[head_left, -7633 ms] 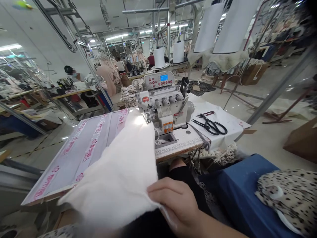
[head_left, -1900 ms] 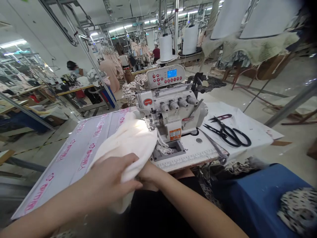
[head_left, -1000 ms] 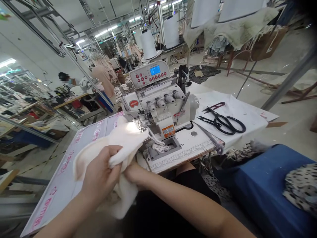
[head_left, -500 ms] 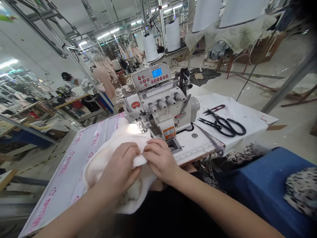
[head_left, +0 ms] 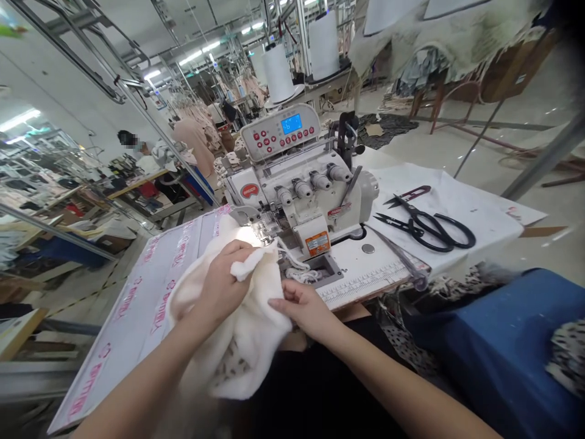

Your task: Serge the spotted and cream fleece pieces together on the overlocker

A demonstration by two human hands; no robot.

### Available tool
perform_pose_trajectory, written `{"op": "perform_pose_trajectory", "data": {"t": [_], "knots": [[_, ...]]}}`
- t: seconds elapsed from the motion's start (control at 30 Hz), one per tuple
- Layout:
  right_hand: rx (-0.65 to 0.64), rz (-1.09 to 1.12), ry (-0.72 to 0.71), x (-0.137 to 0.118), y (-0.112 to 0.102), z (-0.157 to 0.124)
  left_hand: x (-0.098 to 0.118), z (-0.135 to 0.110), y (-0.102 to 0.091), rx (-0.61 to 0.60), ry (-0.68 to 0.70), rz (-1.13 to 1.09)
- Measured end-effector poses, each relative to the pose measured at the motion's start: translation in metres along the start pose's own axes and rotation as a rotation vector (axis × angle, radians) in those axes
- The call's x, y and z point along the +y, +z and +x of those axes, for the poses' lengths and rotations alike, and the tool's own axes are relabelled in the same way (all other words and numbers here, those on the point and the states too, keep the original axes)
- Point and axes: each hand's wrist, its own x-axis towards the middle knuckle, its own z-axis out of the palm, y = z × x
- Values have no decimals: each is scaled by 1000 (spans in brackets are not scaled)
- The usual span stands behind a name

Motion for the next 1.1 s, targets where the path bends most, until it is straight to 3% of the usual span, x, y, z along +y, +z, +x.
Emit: {"op": "perform_pose_trajectory", "data": {"t": [0.07,0.23,0.6,0.73,0.93,1.1], "knots": [[-57,92,45,-4,0,-4,0,0,-2,-23,56,58],[1,51,48,-15,-11,-17,3,-2,-2,-80,264,200],[38,-146,-50,-16,-17,-25,12,-12,16,-81,203,272],[53,-208,-41,-16,-18,-18,8,-5,15,-81,226,333],[101,-434,-153,-20,-19,6,-1,12,11,-154,240,426],[81,-433,-88,-16,-13,-3,3,1,10,-112,263,358]]}}
